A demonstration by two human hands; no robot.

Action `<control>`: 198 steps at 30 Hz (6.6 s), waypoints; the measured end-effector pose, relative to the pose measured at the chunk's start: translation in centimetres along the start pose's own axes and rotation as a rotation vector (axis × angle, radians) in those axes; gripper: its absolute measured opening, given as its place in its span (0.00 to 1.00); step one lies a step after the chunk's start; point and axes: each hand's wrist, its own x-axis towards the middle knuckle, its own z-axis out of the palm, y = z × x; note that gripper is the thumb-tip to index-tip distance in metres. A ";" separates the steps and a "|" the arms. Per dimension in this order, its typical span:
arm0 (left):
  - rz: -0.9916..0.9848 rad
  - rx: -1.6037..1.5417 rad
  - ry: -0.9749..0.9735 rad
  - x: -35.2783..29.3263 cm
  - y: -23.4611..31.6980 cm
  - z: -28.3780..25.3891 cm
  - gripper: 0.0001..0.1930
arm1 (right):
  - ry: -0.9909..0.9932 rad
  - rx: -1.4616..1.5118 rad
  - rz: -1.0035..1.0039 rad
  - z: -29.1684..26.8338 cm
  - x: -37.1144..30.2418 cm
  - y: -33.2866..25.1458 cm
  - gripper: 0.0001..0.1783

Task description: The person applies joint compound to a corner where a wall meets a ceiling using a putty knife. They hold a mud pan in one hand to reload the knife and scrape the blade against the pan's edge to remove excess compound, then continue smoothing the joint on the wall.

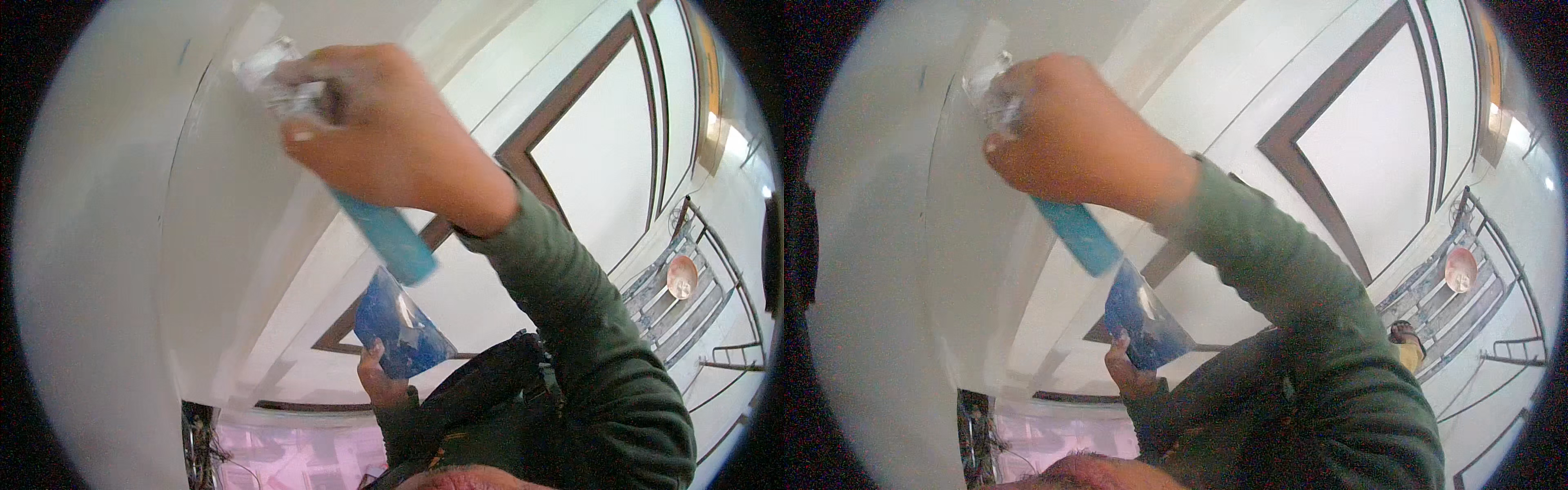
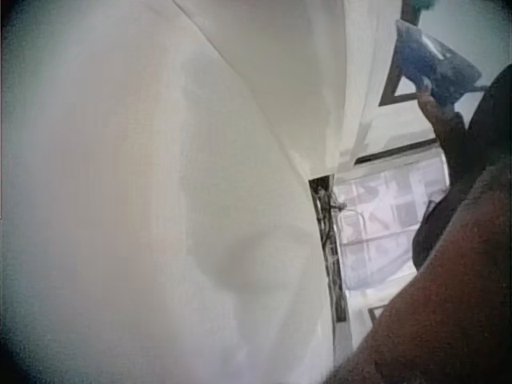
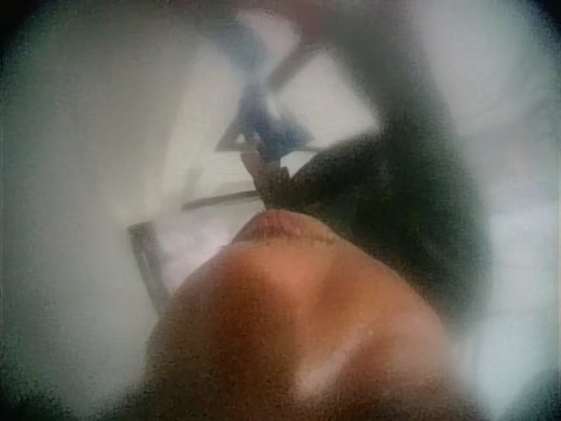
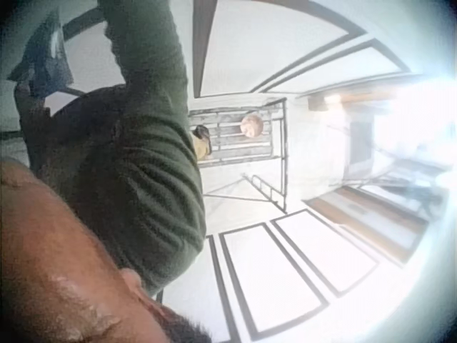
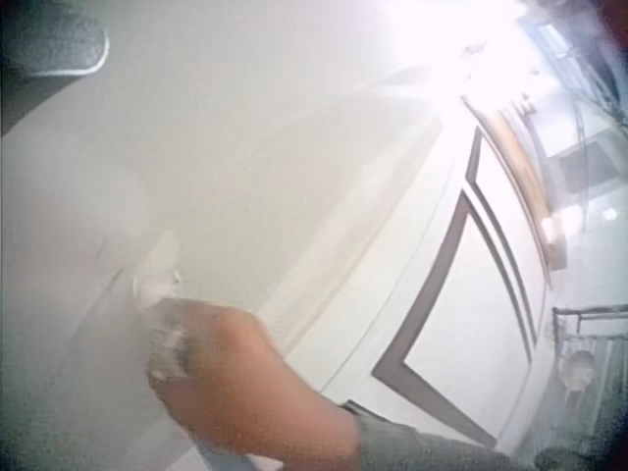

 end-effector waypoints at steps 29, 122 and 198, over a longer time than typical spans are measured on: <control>-0.237 -0.742 -0.450 0.1 -4.4 4.3 0.21 | -0.374 0.575 0.669 -0.7 -24.0 -0.3 0.20; 0.091 -0.153 -0.417 3.7 -5.8 -1.9 0.35 | -0.642 0.684 1.214 -5.7 -20.0 0.5 0.17; 0.325 0.197 0.285 -2.1 -5.5 -6.8 0.18 | 0.154 1.641 0.359 1.8 2.3 2.4 0.12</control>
